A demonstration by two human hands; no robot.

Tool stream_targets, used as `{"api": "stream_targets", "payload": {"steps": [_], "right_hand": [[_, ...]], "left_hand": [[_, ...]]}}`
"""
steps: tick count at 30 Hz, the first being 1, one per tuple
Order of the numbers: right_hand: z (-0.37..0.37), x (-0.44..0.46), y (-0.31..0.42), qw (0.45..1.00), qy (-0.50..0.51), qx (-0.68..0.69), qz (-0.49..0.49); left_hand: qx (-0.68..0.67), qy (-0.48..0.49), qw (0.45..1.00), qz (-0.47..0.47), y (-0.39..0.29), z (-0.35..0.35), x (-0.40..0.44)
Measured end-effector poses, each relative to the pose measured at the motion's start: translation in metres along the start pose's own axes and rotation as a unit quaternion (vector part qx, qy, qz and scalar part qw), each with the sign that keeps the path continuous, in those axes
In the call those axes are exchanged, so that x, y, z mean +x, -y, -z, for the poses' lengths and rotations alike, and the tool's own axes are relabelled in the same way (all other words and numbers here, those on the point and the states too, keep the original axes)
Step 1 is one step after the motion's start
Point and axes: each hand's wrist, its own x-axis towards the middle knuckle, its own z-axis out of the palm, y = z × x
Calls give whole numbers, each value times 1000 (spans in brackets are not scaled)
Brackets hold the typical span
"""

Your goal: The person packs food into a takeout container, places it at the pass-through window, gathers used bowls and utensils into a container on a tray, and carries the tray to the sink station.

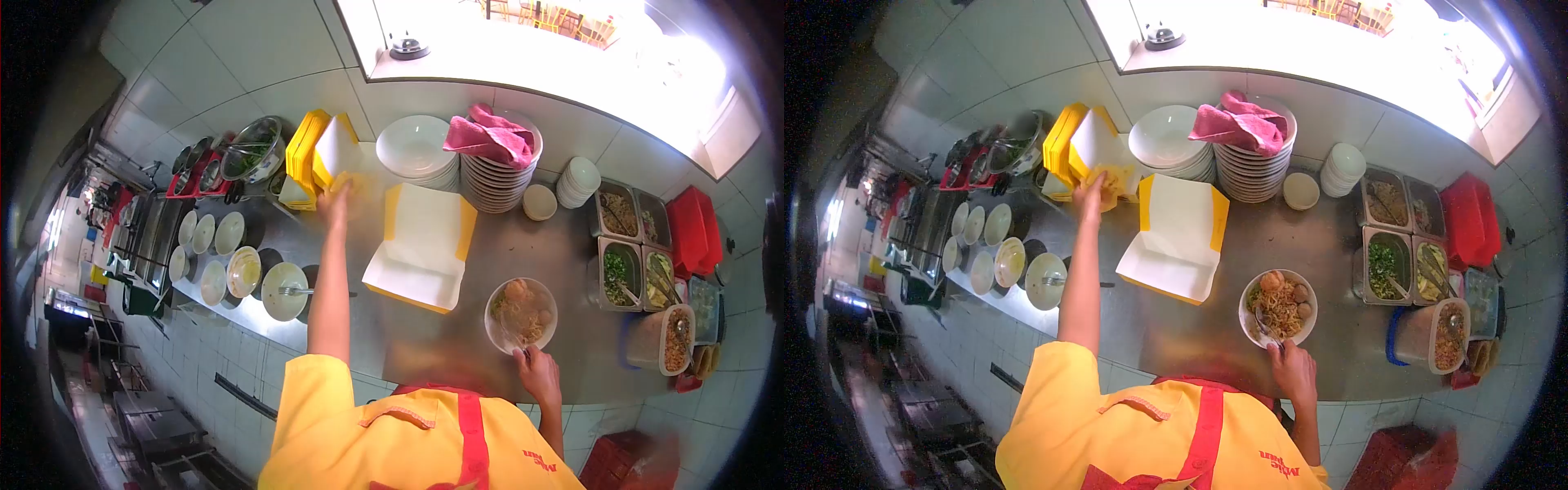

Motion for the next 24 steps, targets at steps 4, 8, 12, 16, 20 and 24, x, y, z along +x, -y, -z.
{"api": "stream_targets", "payload": {"steps": [4,8,12,16,20,24], "right_hand": [[5,3,3,1000,18,-11,5],[2,2,-4,999,20,-30,4],[8,-5,-7,999,8,-29,-15],[20,-18,-17,999,-24,15,-23],[20,-22,-39,997,36,63,-14],[2,-13,-73,989,-54,131,47]], "left_hand": [[83,-82,993,0,14,-21,26],[9,-86,995,-58,-12,-34,7],[129,-118,984,-40,6,-32,-2],[11,45,977,-208,-69,-38,-129],[152,464,864,123,-107,-41,-292],[185,514,821,164,-11,-54,-355]]}}
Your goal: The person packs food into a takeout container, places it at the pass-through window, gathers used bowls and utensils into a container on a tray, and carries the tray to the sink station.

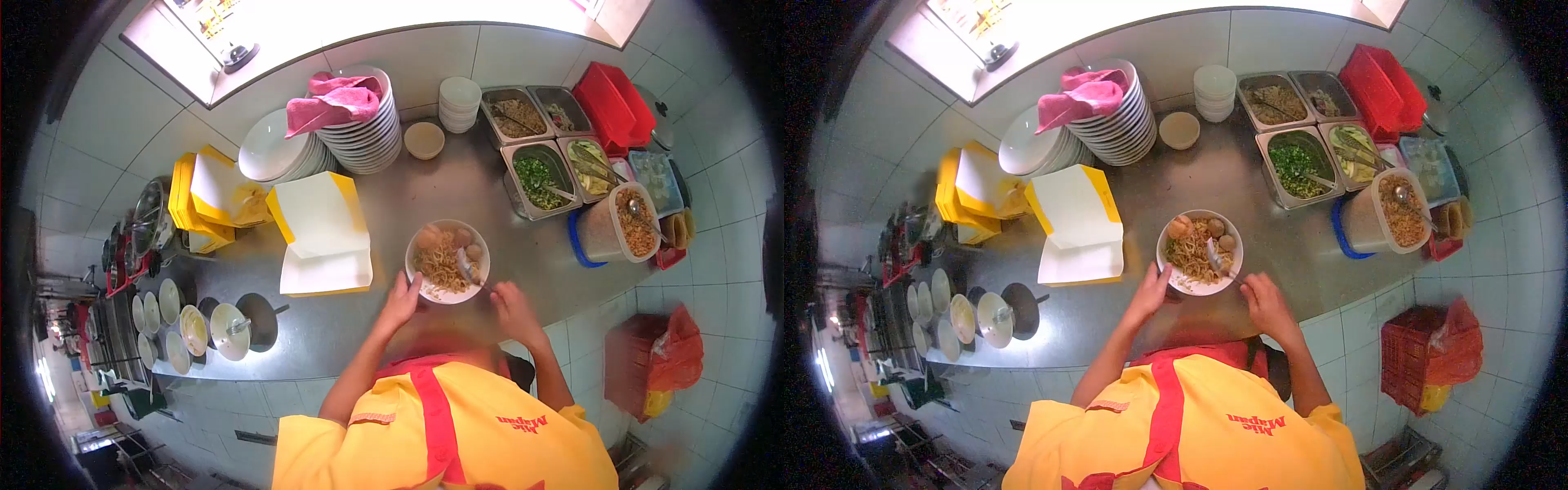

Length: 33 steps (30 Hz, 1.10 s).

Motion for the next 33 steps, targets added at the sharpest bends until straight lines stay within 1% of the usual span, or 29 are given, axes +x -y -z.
{"api": "stream_targets", "payload": {"steps": [1,2,3,5,6,8,10,11,12,14,16,18,19,20,21,22,23,24,25,26,27,29,30,31,33], "right_hand": [[-9,7,-12,1000,2,0,3],[-20,18,-24,995,-69,50,51],[-25,27,-31,980,-139,100,99],[-29,49,-27,976,-143,122,114],[-32,54,-23,970,-147,146,124],[-30,55,-16,967,-145,162,135],[-22,50,-3,962,-141,179,149],[-14,43,7,964,-134,160,164],[-7,38,18,966,-125,141,175],[4,36,49,961,-101,151,207],[-2,42,73,955,-80,160,235],[-12,56,98,928,43,320,187],[-19,61,108,927,48,320,192],[-27,69,119,928,94,320,164],[-34,77,131,927,140,320,136],[-39,81,143,955,138,210,159],[-46,83,155,953,144,210,167],[-55,85,166,961,143,148,186],[-64,87,175,965,141,86,203],[-78,91,179,969,143,79,186],[-84,91,186,968,147,79,189],[-92,95,199,970,166,-19,174],[-94,99,209,970,180,-29,160],[-102,106,214,971,180,-28,156],[-125,124,217,969,150,-50,191]], "left_hand": [[-45,-21,998,-38,6,-9,3],[-90,-43,992,-77,11,-17,6],[-90,-46,992,-77,17,-24,10],[-102,-94,988,-68,23,-35,18],[-103,-101,987,-68,22,-38,14],[-107,-135,981,-91,16,-39,10],[-125,-158,976,-79,-15,-32,-17],[-142,-169,973,-63,-23,-26,-27],[-188,-136,970,-70,-17,-21,-30],[-198,-174,962,-76,-16,5,-33],[-216,-220,947,-92,-20,45,-35],[-235,-261,930,-111,-22,88,-35],[-217,-259,931,-137,-18,119,-31],[-198,-258,931,-167,-16,151,-25],[-164,-258,939,-158,-35,173,-35],[-150,-236,945,-170,-25,196,-25],[-135,-215,950,-182,-9,216,-12],[-136,-224,948,-182,9,231,4],[-67,-207,956,-197,29,243,18],[2,-187,959,-212,40,252,24],[2,-192,959,-209,42,254,20],[30,-157,972,-172,36,248,14],[-17,-121,977,-177,26,245,5],[-16,-118,977,-174,24,243,1],[-96,-117,969,-193,21,237,-4]]}}
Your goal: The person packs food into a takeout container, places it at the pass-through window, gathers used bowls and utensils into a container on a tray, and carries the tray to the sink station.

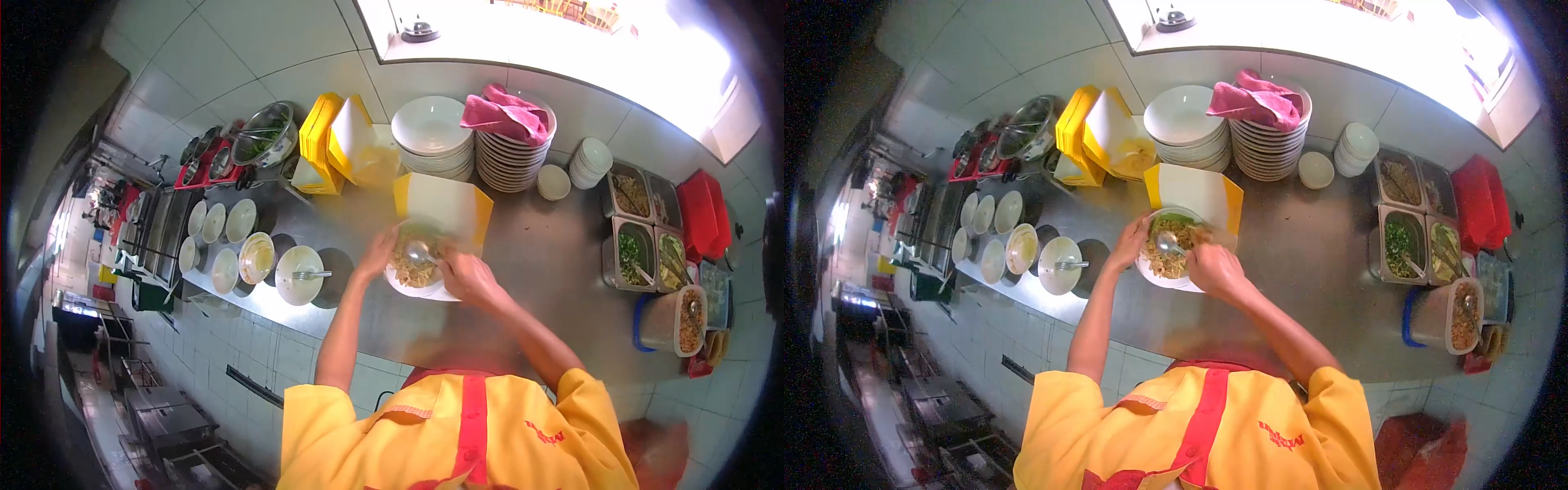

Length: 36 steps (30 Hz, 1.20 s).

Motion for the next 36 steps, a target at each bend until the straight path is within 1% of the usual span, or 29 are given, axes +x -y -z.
{"api": "stream_targets", "payload": {"steps": [1,3,4,6,7,9,13,15,16,18,19,21,22,24,25,27,28,30,31,32,33,34,36], "right_hand": [[-9,11,-2,1000,-2,1,-7],[-20,28,-3,999,-19,-25,23],[-22,27,-3,999,-19,-27,22],[-28,20,-4,999,-34,-19,-14],[-30,17,-7,999,-30,-22,-14],[-33,7,-19,998,-55,-13,21],[-34,-9,-30,999,-36,-24,-14],[-38,-16,-39,998,-30,-47,6],[-38,-18,-43,999,-32,-44,3],[-34,-22,-42,997,-32,-62,25],[-30,-25,-37,997,-33,-57,25],[-13,-30,-22,995,12,-102,6],[-6,-28,-13,995,10,-96,5],[4,-19,5,991,51,-123,23],[3,-9,9,992,47,-118,19],[-7,8,10,996,-80,-43,-5],[-19,11,-2,996,-83,-41,-6],[-42,12,-29,991,-127,-4,-27],[-41,9,-36,991,-129,-3,-25],[-41,3,-43,993,-108,-20,-37],[-37,-2,-42,994,-88,-37,-49],[-33,-3,-39,994,-89,-36,-51],[-23,-7,-25,995,-72,-68,-28]], "left_hand": [[-2,6,1000,2,-1,-3,-1],[10,-13,1000,-6,-2,-6,-2],[8,-13,1000,-6,4,-5,-1],[36,-47,998,-16,12,-3,1],[33,-49,998,-15,14,-3,2],[36,-47,997,-50,14,-5,0],[48,-27,997,-60,-1,-10,-2],[95,-37,992,-76,-11,-12,-3],[96,-32,992,-76,-16,-14,-4],[198,-47,969,-140,-24,-15,-5],[202,-45,968,-140,-25,-13,-4],[237,-42,958,-159,-27,-9,-1],[241,-38,957,-159,-28,-8,0],[174,-41,973,-144,-30,-9,0],[177,-34,973,-145,-29,-9,0],[204,-35,965,-164,-23,-8,-4],[205,-33,964,-166,-18,-9,-4],[227,-82,943,-231,-9,-7,-5],[230,-83,942,-232,-6,-6,-4],[238,-87,939,-232,-2,-5,-7],[246,-91,936,-234,-4,-7,-8],[246,-89,936,-234,-5,-9,-9],[224,-78,943,-235,-10,-13,-10]]}}
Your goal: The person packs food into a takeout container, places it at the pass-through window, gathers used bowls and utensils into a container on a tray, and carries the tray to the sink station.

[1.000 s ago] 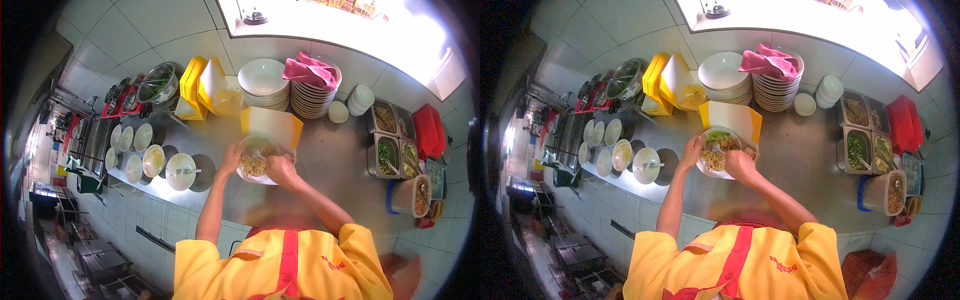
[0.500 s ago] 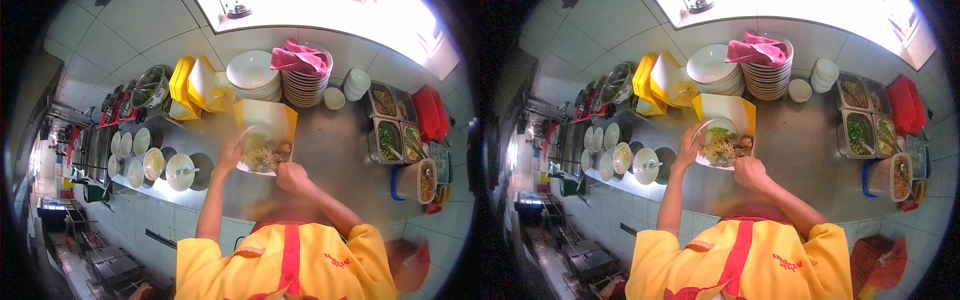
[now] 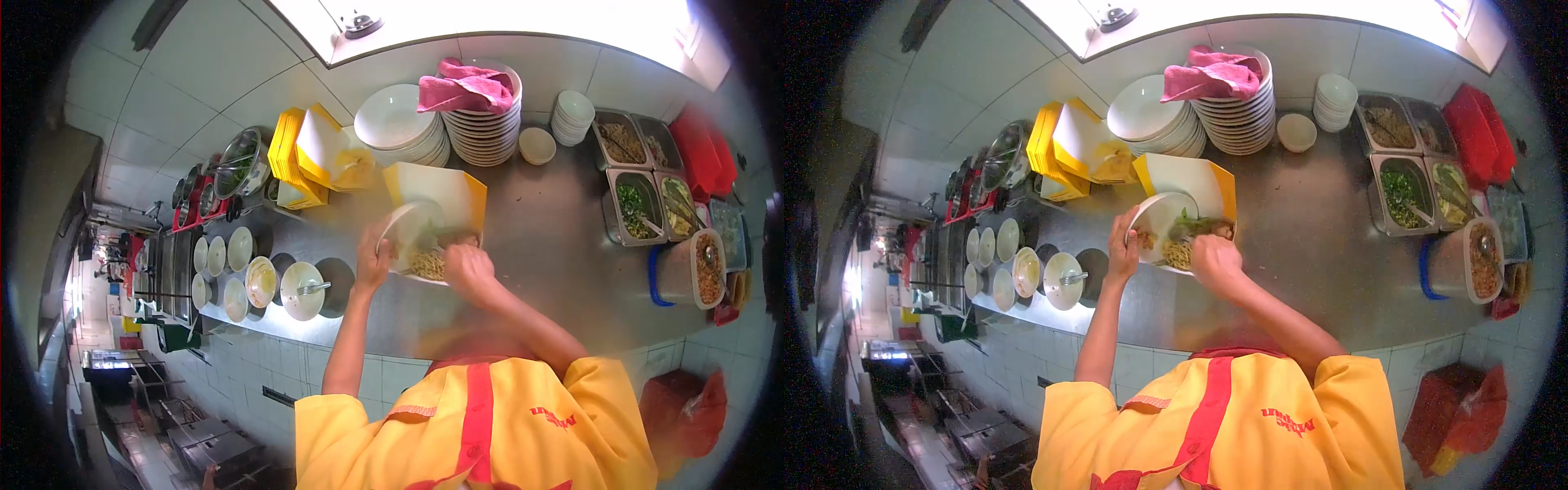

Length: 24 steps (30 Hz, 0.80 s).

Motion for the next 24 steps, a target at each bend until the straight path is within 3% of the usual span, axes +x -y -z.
{"api": "stream_targets", "payload": {"steps": [3,6,8,14,17,20,21,24], "right_hand": [[18,7,34,998,-3,67,5],[-28,17,7,998,20,37,46],[-34,13,-5,999,32,34,16],[-9,5,14,989,-107,89,58],[-30,18,-24,1000,26,2,6],[13,6,-17,999,11,23,23],[13,8,-12,996,-14,38,83],[21,24,3,996,2,33,81]], "left_hand": [[22,11,998,-65,8,-4,7],[5,-8,997,-79,20,-5,9],[10,-6,996,-87,28,-5,7],[-20,-21,994,-104,24,-19,3],[13,-11,993,-120,21,-10,5],[30,-12,992,-125,31,-11,2],[22,-27,993,-116,35,-13,1],[-12,-21,992,-120,26,-17,3]]}}
